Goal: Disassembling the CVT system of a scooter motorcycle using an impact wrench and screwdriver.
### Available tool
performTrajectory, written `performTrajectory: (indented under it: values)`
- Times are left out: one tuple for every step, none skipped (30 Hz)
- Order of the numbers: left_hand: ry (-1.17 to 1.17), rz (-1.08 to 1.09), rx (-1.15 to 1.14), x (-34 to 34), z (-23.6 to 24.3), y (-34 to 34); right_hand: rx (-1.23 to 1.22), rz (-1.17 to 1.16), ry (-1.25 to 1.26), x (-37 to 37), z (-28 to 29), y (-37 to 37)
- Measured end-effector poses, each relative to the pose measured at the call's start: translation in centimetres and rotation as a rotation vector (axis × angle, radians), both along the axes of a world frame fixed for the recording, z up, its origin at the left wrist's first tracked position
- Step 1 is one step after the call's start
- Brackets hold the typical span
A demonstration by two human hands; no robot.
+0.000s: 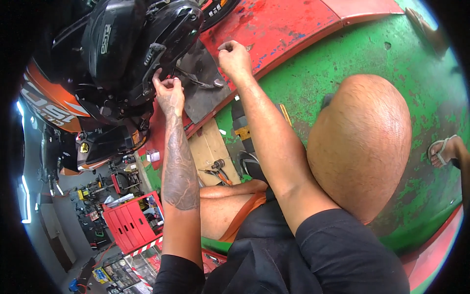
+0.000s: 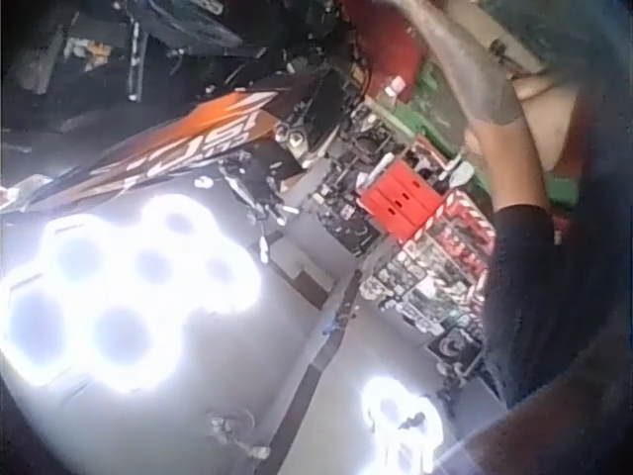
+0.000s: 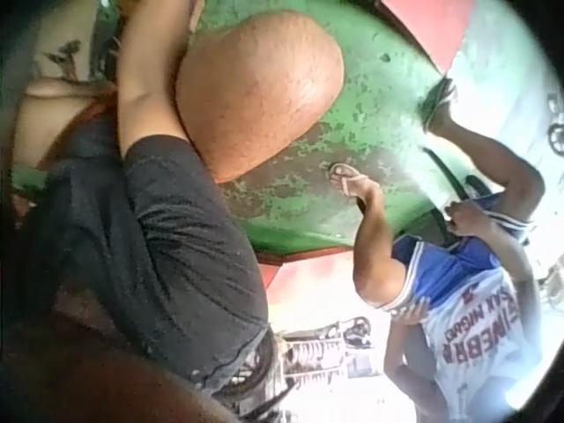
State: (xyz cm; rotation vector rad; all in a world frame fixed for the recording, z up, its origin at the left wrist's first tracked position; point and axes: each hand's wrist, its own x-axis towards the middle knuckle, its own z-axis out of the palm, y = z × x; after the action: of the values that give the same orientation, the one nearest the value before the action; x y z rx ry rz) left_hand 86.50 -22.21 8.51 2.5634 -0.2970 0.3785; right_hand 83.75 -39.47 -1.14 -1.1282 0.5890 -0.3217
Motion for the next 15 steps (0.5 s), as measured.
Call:
performTrajectory:
  values:
    - [-0.013, 0.022, -0.030, -0.1, -0.3, -0.5, -0.038, -0.011, 0.004, 0.2, -0.4, -0.3]
    - [-0.027, 0.046, -0.061, -0.1, -0.5, -0.9, -0.051, -0.006, 0.001, 0.2, -0.9, -0.5]
    - [0.001, 0.054, -0.087, 0.1, -0.8, -0.6, -0.025, 0.001, 0.005, 0.2, -0.9, -0.4]
    - [0.028, 0.063, -0.113, 0.3, -1.0, -0.3, 0.001, 0.010, 0.009, 0.3, -0.9, -0.3]
    - [0.040, 0.036, -0.133, 0.4, -1.3, 0.0, -0.013, 0.020, 0.008, 0.3, -0.8, 0.0]
    - [0.092, 0.022, -0.205, 0.1, -1.0, -0.3, -0.026, 0.028, -0.001, 0.4, -1.0, 0.3]
    - [0.052, 0.011, -0.136, 1.1, -1.3, 0.6, -0.009, 0.037, -0.017, 0.5, -1.1, 0.5]
    - [0.012, 0.002, -0.066, 1.9, -1.2, 1.2, 0.009, 0.046, -0.033, 0.6, -1.2, 0.8]
    - [-0.006, 0.034, 0.031, 1.7, -1.3, 1.1, 0.007, 0.049, -0.030, 0.5, -1.7, 0.9]
    - [-0.022, 0.062, 0.127, 1.0, -1.0, 0.3, -0.009, 0.055, -0.030, 0.5, -2.3, 0.9]
    - [0.058, 0.119, 0.174, 0.2, -0.8, -0.6, -0.033, 0.073, -0.041, 0.4, -2.9, 0.8]
    - [0.064, 0.091, 0.109, -0.1, -0.8, -0.6, -0.052, 0.101, -0.065, 0.5, -2.8, 1.1]
    - [0.018, 0.027, -0.052, 0.5, -0.9, 0.3, -0.018, 0.127, -0.065, 0.4, -2.3, 1.6]
    - [-0.032, -0.039, -0.211, 1.0, -1.0, 1.1, -0.025, 0.152, -0.081, 0.5, -1.7, 2.0]
    - [-0.127, -0.104, -0.485, 0.8, -1.4, 0.5, -0.004, 0.146, -0.077, 0.6, -2.1, 1.9]
